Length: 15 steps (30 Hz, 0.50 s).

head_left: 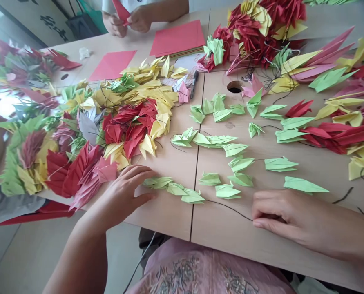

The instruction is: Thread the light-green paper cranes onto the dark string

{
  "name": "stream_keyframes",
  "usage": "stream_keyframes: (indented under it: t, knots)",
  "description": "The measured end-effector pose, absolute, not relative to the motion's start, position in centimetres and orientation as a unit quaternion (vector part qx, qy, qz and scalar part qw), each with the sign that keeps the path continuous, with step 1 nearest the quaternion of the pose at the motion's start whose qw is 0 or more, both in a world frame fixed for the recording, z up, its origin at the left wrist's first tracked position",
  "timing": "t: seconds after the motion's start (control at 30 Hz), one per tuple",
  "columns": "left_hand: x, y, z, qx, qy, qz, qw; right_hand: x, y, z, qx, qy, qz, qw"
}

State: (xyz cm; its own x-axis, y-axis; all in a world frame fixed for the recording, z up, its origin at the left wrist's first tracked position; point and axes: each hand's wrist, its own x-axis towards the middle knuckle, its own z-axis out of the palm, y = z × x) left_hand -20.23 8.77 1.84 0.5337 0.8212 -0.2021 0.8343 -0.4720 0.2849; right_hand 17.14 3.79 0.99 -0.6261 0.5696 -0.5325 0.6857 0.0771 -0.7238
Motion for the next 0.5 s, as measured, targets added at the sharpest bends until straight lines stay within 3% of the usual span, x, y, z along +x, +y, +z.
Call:
stream_keyframes:
  t: [0.5]
  knots:
    - [-20.51,8.93,1.94,0.864,0.485,-0.008,0.134,17.06,3.69,1.05,0.431,0.73,-0.529,0.043]
